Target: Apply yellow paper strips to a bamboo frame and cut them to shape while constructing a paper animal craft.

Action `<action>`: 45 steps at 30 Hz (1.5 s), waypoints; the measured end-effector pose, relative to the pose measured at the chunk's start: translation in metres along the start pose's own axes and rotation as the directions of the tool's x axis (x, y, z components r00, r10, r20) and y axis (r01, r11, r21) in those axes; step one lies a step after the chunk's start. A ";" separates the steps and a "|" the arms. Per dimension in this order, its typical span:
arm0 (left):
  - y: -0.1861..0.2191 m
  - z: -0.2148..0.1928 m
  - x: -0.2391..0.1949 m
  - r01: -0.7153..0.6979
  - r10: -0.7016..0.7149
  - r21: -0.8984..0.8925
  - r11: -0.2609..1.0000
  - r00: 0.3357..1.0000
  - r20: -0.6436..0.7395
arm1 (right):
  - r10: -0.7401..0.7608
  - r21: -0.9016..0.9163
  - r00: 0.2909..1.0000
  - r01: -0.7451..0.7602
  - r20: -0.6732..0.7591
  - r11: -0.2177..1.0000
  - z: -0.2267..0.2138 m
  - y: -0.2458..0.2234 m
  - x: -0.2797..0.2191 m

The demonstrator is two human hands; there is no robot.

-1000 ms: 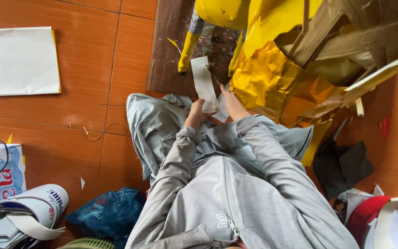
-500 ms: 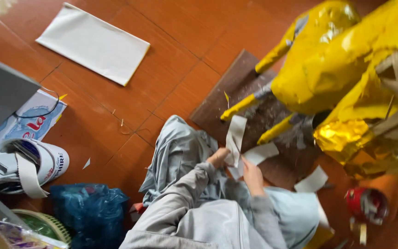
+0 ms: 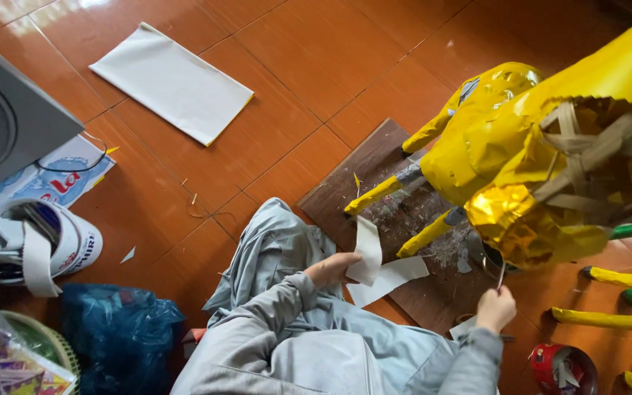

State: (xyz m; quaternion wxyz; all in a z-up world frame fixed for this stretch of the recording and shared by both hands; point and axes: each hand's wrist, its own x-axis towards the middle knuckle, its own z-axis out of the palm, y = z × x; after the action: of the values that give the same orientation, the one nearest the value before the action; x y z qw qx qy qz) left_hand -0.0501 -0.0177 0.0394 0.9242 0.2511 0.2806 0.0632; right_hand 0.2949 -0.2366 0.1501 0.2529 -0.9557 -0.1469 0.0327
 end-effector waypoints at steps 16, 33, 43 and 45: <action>0.048 0.079 -0.055 0.178 -0.212 0.116 0.977 0.851 0.481 | -0.860 0.020 0.484 0.873 -0.165 0.487 -0.073 -0.186 -0.197; 0.260 0.224 -0.294 -0.897 0.695 0.442 -0.028 0.300 0.653 | -0.707 0.616 0.490 0.782 -0.511 0.097 -0.319 -0.245 -0.219; 0.377 0.347 -0.265 -0.966 0.897 0.197 -0.170 -0.068 0.438 | -0.383 0.629 0.578 0.778 -0.720 -0.008 -0.322 -0.300 -0.138; 0.381 0.357 -0.256 -0.991 0.876 0.101 -0.084 -0.025 0.482 | -0.389 0.763 0.670 0.628 -0.632 -0.157 -0.318 -0.311 -0.130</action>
State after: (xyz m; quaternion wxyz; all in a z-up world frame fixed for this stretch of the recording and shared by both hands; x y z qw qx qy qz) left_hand -0.0581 0.0927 0.6102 0.5516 0.5732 -0.0995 0.5977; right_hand 0.1318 -0.1684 0.5780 0.8098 -0.3950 -0.4279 -0.0712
